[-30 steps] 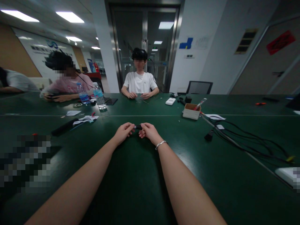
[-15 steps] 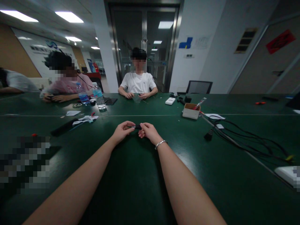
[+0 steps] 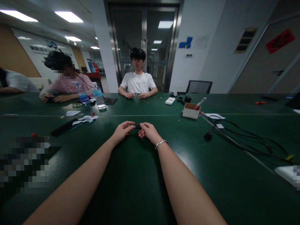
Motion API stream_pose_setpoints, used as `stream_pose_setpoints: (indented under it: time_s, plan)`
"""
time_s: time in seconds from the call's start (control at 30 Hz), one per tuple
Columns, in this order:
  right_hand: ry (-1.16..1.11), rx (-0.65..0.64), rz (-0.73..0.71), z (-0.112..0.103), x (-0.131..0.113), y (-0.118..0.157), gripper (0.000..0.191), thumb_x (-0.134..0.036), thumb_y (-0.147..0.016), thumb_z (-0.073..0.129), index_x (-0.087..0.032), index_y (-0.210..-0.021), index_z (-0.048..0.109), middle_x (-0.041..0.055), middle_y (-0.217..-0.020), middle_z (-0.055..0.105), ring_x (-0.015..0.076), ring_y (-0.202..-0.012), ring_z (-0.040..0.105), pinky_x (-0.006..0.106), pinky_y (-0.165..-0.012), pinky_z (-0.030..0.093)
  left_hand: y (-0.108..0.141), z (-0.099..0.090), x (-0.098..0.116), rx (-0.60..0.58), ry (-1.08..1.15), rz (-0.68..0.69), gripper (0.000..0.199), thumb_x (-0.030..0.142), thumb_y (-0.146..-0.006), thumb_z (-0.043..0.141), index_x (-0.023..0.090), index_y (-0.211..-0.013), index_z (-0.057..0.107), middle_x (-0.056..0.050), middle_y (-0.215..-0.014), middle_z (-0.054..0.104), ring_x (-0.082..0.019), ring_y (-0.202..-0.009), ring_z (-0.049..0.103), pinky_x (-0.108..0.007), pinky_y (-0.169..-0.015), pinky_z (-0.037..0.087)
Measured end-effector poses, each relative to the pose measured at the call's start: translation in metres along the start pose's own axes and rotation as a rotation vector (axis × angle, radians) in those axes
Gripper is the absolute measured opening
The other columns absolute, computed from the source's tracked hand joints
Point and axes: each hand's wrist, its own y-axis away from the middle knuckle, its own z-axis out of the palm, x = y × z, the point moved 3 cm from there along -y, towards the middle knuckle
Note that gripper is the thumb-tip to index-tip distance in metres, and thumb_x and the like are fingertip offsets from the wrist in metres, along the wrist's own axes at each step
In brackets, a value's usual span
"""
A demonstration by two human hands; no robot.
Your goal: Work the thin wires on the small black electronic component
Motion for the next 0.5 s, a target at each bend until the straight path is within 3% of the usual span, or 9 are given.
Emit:
stream_pose_setpoints:
  time_s: [0.1,0.23,0.4,0.5]
  plan:
    - [0.005,0.01,0.009,-0.0005,0.0006,-0.0007,0.015,-0.027,-0.091,0.049,-0.013,-0.089,0.054,0.0012,-0.056,0.062,0.0088,-0.044,0.057,0.018,-0.044,0.046,0.0003,0.0008,0.0,-0.001,-0.003,-0.026,0.036,0.038,-0.074,0.061,0.016,-0.103,0.063,-0.003,-0.08,0.062,-0.009,-0.059,0.051,-0.018,-0.048,0.038]
    - [0.008,0.008,0.007,-0.0009,0.0015,-0.0018,0.015,-0.026,-0.091,0.049,-0.014,-0.088,0.054,0.001,-0.056,0.062,0.0086,-0.044,0.057,0.017,-0.044,0.046,-0.0016,0.0021,-0.0024,0.013,0.001,-0.077,0.034,0.041,-0.079,0.054,0.013,-0.097,0.063,-0.002,-0.067,0.06,-0.008,-0.054,0.048,-0.019,-0.047,0.036]
    - [0.011,0.011,0.009,-0.001,0.0021,-0.002,0.015,-0.027,-0.091,0.049,-0.013,-0.089,0.055,0.0011,-0.056,0.062,0.0088,-0.044,0.058,0.017,-0.043,0.046,-0.0028,0.0015,-0.0041,0.005,0.004,-0.048,0.031,0.039,-0.076,0.059,0.015,-0.095,0.064,-0.003,-0.075,0.062,-0.009,-0.058,0.051,-0.018,-0.048,0.038]
    - [0.007,0.006,0.007,-0.0007,0.002,-0.0018,0.017,-0.029,-0.09,0.052,-0.013,-0.089,0.056,0.0013,-0.056,0.062,0.0086,-0.044,0.057,0.017,-0.043,0.046,-0.0029,0.0008,-0.0058,0.001,-0.004,-0.045,0.035,0.043,-0.081,0.052,0.014,-0.094,0.065,-0.002,-0.066,0.058,-0.008,-0.054,0.047,-0.018,-0.047,0.037]
